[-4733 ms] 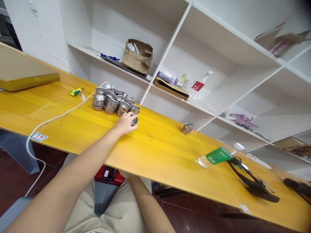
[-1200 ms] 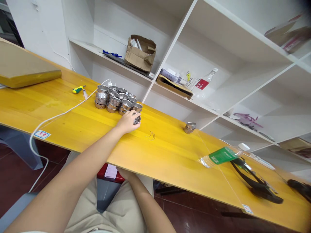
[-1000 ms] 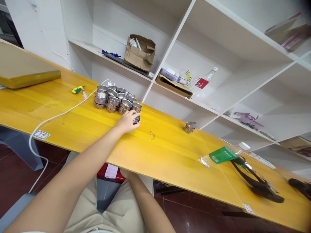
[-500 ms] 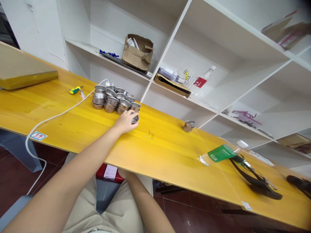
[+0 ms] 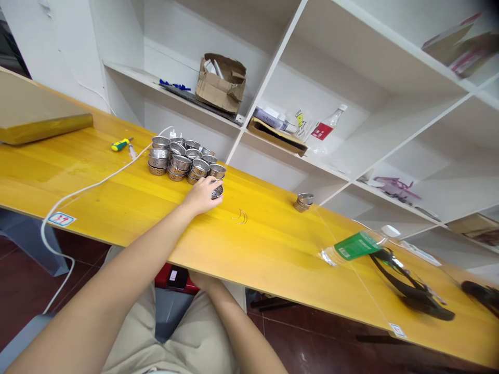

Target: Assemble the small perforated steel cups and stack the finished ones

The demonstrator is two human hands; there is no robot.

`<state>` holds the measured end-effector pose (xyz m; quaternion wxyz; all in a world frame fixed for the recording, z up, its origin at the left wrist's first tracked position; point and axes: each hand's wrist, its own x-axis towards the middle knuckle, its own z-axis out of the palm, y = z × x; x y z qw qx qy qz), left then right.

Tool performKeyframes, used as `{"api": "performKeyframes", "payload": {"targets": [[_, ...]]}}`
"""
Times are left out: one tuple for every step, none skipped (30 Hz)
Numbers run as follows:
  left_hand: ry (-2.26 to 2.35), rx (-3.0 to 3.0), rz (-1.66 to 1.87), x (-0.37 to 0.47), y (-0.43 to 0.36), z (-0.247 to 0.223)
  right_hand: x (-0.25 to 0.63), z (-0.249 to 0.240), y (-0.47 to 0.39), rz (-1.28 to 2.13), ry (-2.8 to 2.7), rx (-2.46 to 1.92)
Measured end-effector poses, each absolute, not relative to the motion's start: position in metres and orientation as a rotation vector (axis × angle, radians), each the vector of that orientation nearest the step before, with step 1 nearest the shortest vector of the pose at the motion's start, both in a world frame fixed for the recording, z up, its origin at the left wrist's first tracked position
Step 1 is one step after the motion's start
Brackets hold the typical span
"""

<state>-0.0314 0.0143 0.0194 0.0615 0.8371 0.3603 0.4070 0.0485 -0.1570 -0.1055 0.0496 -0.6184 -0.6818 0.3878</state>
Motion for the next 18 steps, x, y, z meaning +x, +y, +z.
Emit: {"api": "performKeyframes", "payload": {"targets": [[1.089, 2.532, 1.232, -0.031, 0.015, 0.019, 0.045, -0.091, -0.165, 1.274, -2.208, -1.823], [1.087, 2.533, 1.234, -0.031, 0.015, 0.018, 0.043, -0.071, -0.175, 1.462, -2.421, -1.639], [1.086, 2.534, 1.236, -0.031, 0.015, 0.018, 0.042, -0.048, -0.185, 1.692, -2.587, -1.351], [1.085, 2.534, 1.238, -0.030, 0.016, 0.017, 0.043, -0.022, -0.194, 1.866, -2.650, -1.022], [1.084, 2.535, 1.238, -0.030, 0.016, 0.017, 0.047, 0.006, -0.201, 1.907, -2.604, -0.809], [1.085, 2.537, 1.237, -0.030, 0.016, 0.017, 0.054, 0.034, -0.204, 1.865, -2.527, -0.713], [1.089, 2.536, 1.237, -0.030, 0.016, 0.017, 0.063, 0.059, -0.202, 1.763, -2.445, -0.726], [1.091, 2.535, 1.236, -0.030, 0.016, 0.017, 0.074, 0.081, -0.193, 1.624, -2.373, -0.808], [1.092, 2.531, 1.236, -0.031, 0.016, 0.017, 0.086, 0.097, -0.179, 1.437, -2.268, -0.941], [1.086, 2.527, 1.240, -0.031, 0.016, 0.017, 0.099, 0.107, -0.160, 1.200, -2.142, -1.096], [1.077, 2.519, 1.250, -0.031, 0.017, 0.018, 0.113, 0.109, -0.138, 0.904, -1.989, -1.245], [1.064, 2.507, 1.264, -0.032, 0.017, 0.017, 0.127, 0.106, -0.114, 0.592, -1.822, -1.369], [1.053, 2.488, 1.282, -0.032, 0.018, 0.017, 0.141, 0.097, -0.091, 0.304, -1.656, -1.475], [1.047, 2.459, 1.305, -0.032, 0.019, 0.016, 0.155, 0.085, -0.070, 0.084, -1.516, -1.569], [1.049, 2.421, 1.330, -0.031, 0.020, 0.015, 0.168, 0.070, -0.053, -0.052, -1.414, -1.666], [1.059, 2.377, 1.351, -0.031, 0.022, 0.014, 0.179, 0.056, -0.041, -0.111, -1.367, -1.769], [1.075, 2.332, 1.368, -0.030, 0.024, 0.012, 0.190, 0.042, -0.034, -0.106, -1.399, -1.854], [1.091, 2.288, 1.383, -0.030, 0.025, 0.011, 0.199, 0.031, -0.030, -0.067, -1.463, -1.922]]}}
